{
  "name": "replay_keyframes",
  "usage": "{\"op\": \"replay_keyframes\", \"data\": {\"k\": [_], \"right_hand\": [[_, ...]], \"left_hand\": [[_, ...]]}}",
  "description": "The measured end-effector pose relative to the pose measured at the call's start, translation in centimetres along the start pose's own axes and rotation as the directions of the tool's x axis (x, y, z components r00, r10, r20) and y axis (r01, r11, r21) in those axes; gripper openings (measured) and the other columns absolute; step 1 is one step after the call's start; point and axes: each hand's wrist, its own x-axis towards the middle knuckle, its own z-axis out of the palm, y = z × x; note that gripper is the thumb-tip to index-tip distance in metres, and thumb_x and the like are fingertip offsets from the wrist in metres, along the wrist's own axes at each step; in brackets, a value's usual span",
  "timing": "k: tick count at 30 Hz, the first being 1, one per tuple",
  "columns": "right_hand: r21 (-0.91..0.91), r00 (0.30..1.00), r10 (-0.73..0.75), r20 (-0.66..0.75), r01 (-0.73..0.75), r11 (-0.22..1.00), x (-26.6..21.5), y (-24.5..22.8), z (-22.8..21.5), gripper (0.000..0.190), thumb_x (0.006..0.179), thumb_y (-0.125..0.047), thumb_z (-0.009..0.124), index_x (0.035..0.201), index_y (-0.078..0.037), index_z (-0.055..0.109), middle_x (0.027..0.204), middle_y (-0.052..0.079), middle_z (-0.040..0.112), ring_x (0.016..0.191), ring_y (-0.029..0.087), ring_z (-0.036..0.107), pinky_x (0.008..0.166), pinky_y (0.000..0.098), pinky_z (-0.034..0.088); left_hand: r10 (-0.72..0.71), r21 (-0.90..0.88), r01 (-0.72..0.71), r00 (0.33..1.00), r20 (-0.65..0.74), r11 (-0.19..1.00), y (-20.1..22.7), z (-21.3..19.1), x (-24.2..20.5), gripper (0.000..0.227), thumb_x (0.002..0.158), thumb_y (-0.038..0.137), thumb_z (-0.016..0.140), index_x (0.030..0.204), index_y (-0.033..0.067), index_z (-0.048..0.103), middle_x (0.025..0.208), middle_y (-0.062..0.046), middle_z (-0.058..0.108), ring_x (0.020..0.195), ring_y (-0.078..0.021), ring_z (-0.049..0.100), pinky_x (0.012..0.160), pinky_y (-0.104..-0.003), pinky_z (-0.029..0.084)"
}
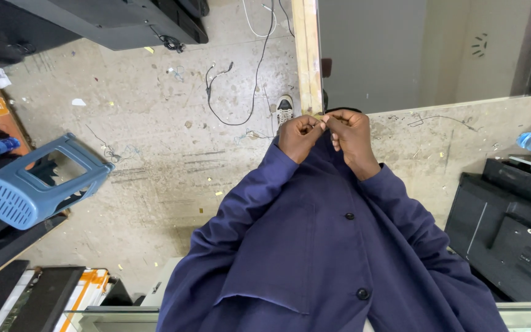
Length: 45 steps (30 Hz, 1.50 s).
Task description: Repairing a television screen by securing the edge connectors and frame.
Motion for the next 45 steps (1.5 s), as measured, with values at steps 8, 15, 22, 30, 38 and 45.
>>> {"op": "replay_keyframes", "data": {"k": [8, 15, 22, 30, 38, 45], "right_hand": [[0.007, 0.998, -0.045, 0.038, 0.045, 0.999, -0.3, 0.2, -0.3, 0.010, 0.091, -0.005, 0.068, 0.092, 0.005, 0.069, 0.048, 0.007, 0.051, 0.040, 0.009, 0.055, 0.031, 0.0183, 0.042], [-0.052, 0.995, -0.072, 0.064, 0.075, 0.996, -0.7, 0.2, -0.3, 0.010, 0.089, -0.004, 0.069, 0.089, 0.006, 0.069, 0.046, 0.008, 0.050, 0.039, 0.010, 0.054, 0.030, 0.0191, 0.041], [-0.130, 0.997, -0.063, 0.040, 0.068, 0.989, -0.2, -2.0, -0.3, 0.014, 0.091, -0.003, 0.059, 0.092, 0.007, 0.069, 0.046, 0.008, 0.050, 0.039, 0.010, 0.054, 0.030, 0.0176, 0.040], [-0.116, 0.998, -0.054, 0.017, 0.055, 0.992, 0.9, -1.6, 0.7, 0.017, 0.089, -0.006, 0.065, 0.096, 0.010, 0.067, 0.048, 0.008, 0.052, 0.038, 0.009, 0.052, 0.029, 0.0194, 0.039], [-0.001, 1.000, 0.003, -0.006, -0.003, 1.000, 0.3, -1.5, 0.7, 0.010, 0.087, -0.007, 0.067, 0.089, 0.003, 0.067, 0.048, 0.003, 0.046, 0.037, 0.006, 0.049, 0.028, 0.0167, 0.037], [-0.074, 0.999, -0.040, 0.018, 0.041, 0.996, -0.3, -1.2, 0.7, 0.011, 0.087, -0.007, 0.070, 0.090, 0.004, 0.068, 0.047, 0.006, 0.048, 0.037, 0.008, 0.051, 0.027, 0.0174, 0.037]], "left_hand": [[-0.011, -0.057, 0.008, 0.999, -0.048, 0.998, 0.6, -0.4, 1.8, 0.019, 0.086, 0.021, 0.068, 0.074, 0.0073, 0.071, 0.042, -0.004, 0.056, 0.038, -0.0103, 0.054, 0.043, -0.021, 0.045], [-0.050, 0.058, 0.052, 0.998, -0.032, 0.997, -0.1, 0.1, 3.4, 0.015, 0.079, 0.020, 0.072, 0.075, 0.0059, 0.072, 0.043, -0.005, 0.058, 0.041, -0.0138, 0.058, 0.046, -0.026, 0.047], [-0.050, 0.020, 0.051, 0.998, -0.033, 0.999, -1.4, 0.3, 2.7, 0.009, 0.079, 0.016, 0.069, 0.075, 0.0083, 0.072, 0.044, -0.004, 0.057, 0.043, -0.0116, 0.057, 0.049, -0.023, 0.046], [0.013, -0.072, -0.011, 0.999, 0.035, 0.997, 0.4, -0.1, 1.3, 0.008, 0.079, 0.011, 0.070, 0.077, 0.0032, 0.071, 0.044, -0.006, 0.056, 0.046, -0.0096, 0.055, 0.051, -0.021, 0.045], [-0.020, -0.103, 0.021, 1.000, 0.010, 0.994, 0.0, -1.0, 3.4, 0.021, 0.088, 0.022, 0.066, 0.079, 0.0032, 0.071, 0.044, -0.007, 0.056, 0.036, -0.0116, 0.054, 0.039, -0.021, 0.042], [-0.076, -0.030, 0.077, 0.996, 0.047, 0.997, -0.5, -0.4, 5.1, 0.015, 0.079, 0.017, 0.070, 0.079, 0.0024, 0.073, 0.044, -0.006, 0.057, 0.038, -0.0115, 0.053, 0.040, -0.022, 0.040]]}}
